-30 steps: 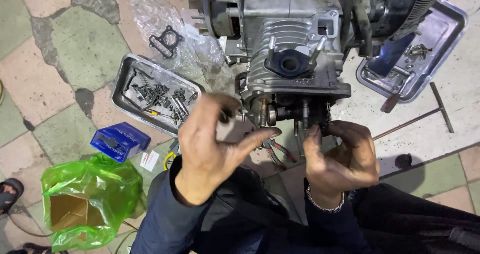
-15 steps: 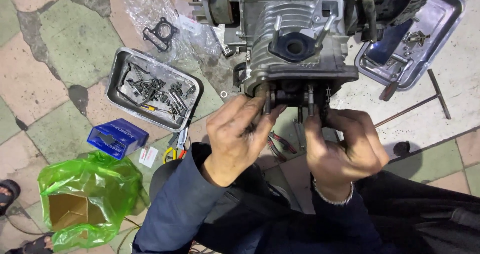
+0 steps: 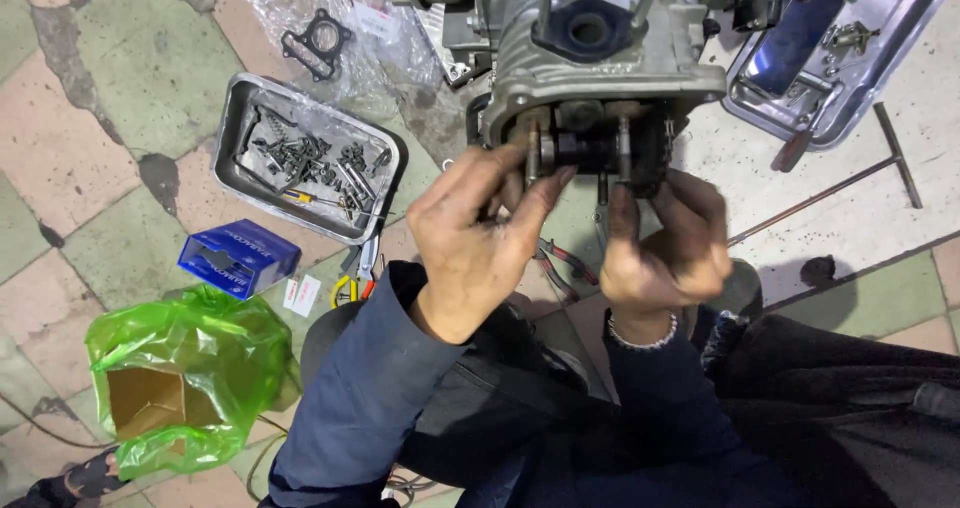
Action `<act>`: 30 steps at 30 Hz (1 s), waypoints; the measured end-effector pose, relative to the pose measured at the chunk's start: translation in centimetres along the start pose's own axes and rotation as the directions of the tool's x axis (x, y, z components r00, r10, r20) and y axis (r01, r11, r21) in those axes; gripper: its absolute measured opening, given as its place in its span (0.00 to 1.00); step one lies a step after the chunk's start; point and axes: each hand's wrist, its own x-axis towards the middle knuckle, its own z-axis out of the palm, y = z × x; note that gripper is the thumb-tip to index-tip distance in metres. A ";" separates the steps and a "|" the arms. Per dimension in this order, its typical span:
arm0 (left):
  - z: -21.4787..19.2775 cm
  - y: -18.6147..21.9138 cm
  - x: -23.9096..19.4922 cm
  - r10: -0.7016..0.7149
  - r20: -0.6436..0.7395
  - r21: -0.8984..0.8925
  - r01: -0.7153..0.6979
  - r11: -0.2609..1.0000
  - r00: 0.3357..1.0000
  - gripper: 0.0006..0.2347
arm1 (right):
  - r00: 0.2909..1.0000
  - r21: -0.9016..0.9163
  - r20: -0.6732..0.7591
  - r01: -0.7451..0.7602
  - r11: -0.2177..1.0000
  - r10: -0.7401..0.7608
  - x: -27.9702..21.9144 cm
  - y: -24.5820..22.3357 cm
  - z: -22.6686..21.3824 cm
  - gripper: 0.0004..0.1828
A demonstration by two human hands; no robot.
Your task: The person sits on the floor and works on a motorcycle engine, using both hands to manipulate the timing chain and sprockets. They align the chain with the gears and adjust the components within the engine casing.
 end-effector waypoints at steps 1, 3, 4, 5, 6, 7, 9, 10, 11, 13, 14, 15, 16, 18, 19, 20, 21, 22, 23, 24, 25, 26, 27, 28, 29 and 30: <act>-0.2 0.2 -0.1 0.002 0.040 0.040 -0.003 0.999 0.999 0.09 | 0.998 -0.029 0.055 0.003 1.000 -0.002 -0.7 0.3 -0.4 0.08; -0.4 -0.1 -0.3 0.002 0.085 0.085 -0.009 0.996 0.996 0.09 | 0.994 -0.055 0.106 0.000 0.998 0.006 -1.3 -0.1 -0.7 0.08; -0.3 -0.6 -0.5 0.022 0.105 0.136 -0.036 0.990 0.994 0.09 | 0.986 0.007 0.063 -0.155 0.988 0.155 -1.3 -0.9 -0.7 0.07; -0.1 -0.9 -0.7 0.041 0.130 0.183 -0.064 0.981 0.991 0.11 | 0.952 0.072 0.028 -0.306 0.949 0.304 -1.2 -1.7 -0.7 0.11; -0.1 -0.9 -0.7 0.041 0.140 0.187 -0.067 0.980 0.989 0.11 | 0.949 0.073 0.022 -0.314 0.947 0.313 -1.1 -1.5 -1.1 0.11; 0.0 -0.7 -0.7 0.027 0.130 0.180 -0.050 0.982 0.991 0.12 | 0.717 0.415 0.217 -0.682 0.602 0.662 -0.8 -1.2 -1.5 0.14; 0.3 -0.4 -0.8 0.011 0.126 0.175 -0.033 0.984 0.992 0.12 | 0.371 0.569 0.504 -0.822 0.023 0.780 -0.6 0.1 -2.1 0.19; 0.5 -0.2 -0.7 0.045 0.136 0.184 -0.070 0.980 0.990 0.11 | 0.168 0.567 0.671 -0.743 -0.355 0.722 -0.5 1.0 -2.4 0.16; 0.6 0.0 -0.5 0.081 0.146 0.198 -0.109 0.974 0.986 0.09 | 0.008 0.474 0.825 -0.555 -0.683 0.566 -0.4 1.9 -2.5 0.13; 0.9 1.1 -0.5 0.050 0.144 0.206 -0.079 0.975 0.988 0.08 | 0.029 0.449 0.864 -0.497 -0.743 0.502 -0.1 1.8 -2.4 0.12; 1.1 1.6 -0.3 0.020 0.137 0.207 -0.048 0.977 0.990 0.08 | 0.056 0.418 0.896 -0.444 -0.793 0.441 0.1 1.7 -2.2 0.10; 1.3 1.6 -0.4 0.017 0.138 0.218 -0.047 0.975 0.990 0.08 | 0.052 0.411 0.900 -0.437 -0.800 0.434 -0.4 2.0 -2.1 0.10; 1.4 1.7 -0.4 0.022 0.139 0.246 -0.056 0.968 0.990 0.08 | 0.113 0.407 0.912 -0.366 -0.837 0.394 -0.9 2.2 -1.9 0.10; 1.6 2.0 -0.4 0.026 0.142 0.284 -0.066 0.957 0.989 0.08 | 0.175 0.390 0.919 -0.285 -0.876 0.352 -1.5 2.1 -1.8 0.11; 1.7 2.1 -0.4 -0.025 0.128 0.293 -0.013 0.956 0.991 0.10 | 0.132 0.413 0.911 -0.270 -0.870 0.391 -1.5 1.9 -1.8 0.09; 1.9 2.2 -0.3 -0.077 0.114 0.300 0.039 0.953 0.991 0.11 | 0.088 0.436 0.899 -0.257 -0.863 0.428 -1.5 1.7 -1.8 0.09; 2.1 2.3 -0.2 -0.077 0.117 0.305 0.038 0.952 0.990 0.11 | 0.087 0.435 0.900 -0.252 -0.865 0.427 -1.6 2.0 -1.7 0.09; 2.3 2.3 -0.1 -0.080 0.117 0.310 0.040 0.950 0.990 0.13 | 0.101 0.399 0.917 -0.245 -0.884 0.386 -1.8 2.3 -1.6 0.08; 2.3 2.3 -0.1 -0.086 0.114 0.315 0.046 0.948 0.990 0.15 | 0.112 0.361 0.932 -0.240 -0.901 0.343 -2.0 2.4 -1.6 0.08; 2.0 3.2 0.2 -0.088 0.115 0.320 0.047 0.946 0.989 0.15 | 0.109 0.358 0.934 -0.236 -0.904 0.341 -2.0 2.7 -1.4 0.08; 1.7 4.2 0.4 -0.105 0.193 0.481 -0.001 0.877 0.976 0.12 | 0.121 0.324 0.945 -0.215 -0.921 0.304 -2.1 2.9 -1.5 0.08; 1.4 5.2 0.5 -0.135 0.266 0.621 -0.063 0.781 0.954 0.15 | 0.135 0.289 0.954 -0.194 -0.937 0.267 -2.2 3.0 -1.5 0.09; 1.9 7.2 0.0 -0.132 0.263 0.625 -0.064 0.778 0.956 0.15 | 0.138 0.283 0.956 -0.194 -0.939 0.260 -2.7 3.4 -1.4 0.09; 2.3 9.1 -0.6 -0.108 0.230 0.687 -0.083 0.722 0.967 0.10 | 0.086 0.262 0.965 -0.238 -0.935 0.248 -3.3 3.8 -1.3 0.06; 2.7 11.1 -1.4 -0.089 0.200 0.747 -0.093 0.658 0.976 0.10 | 0.029 0.236 0.971 -0.277 -0.931 0.238 -4.0 4.0 -1.3 0.05; 4.0 11.0 -1.4 -0.092 0.197 0.752 -0.091 0.652 0.976 0.10 | 0.026 0.229 0.973 -0.273 -0.934 0.231 -4.9 4.5 -1.2 0.05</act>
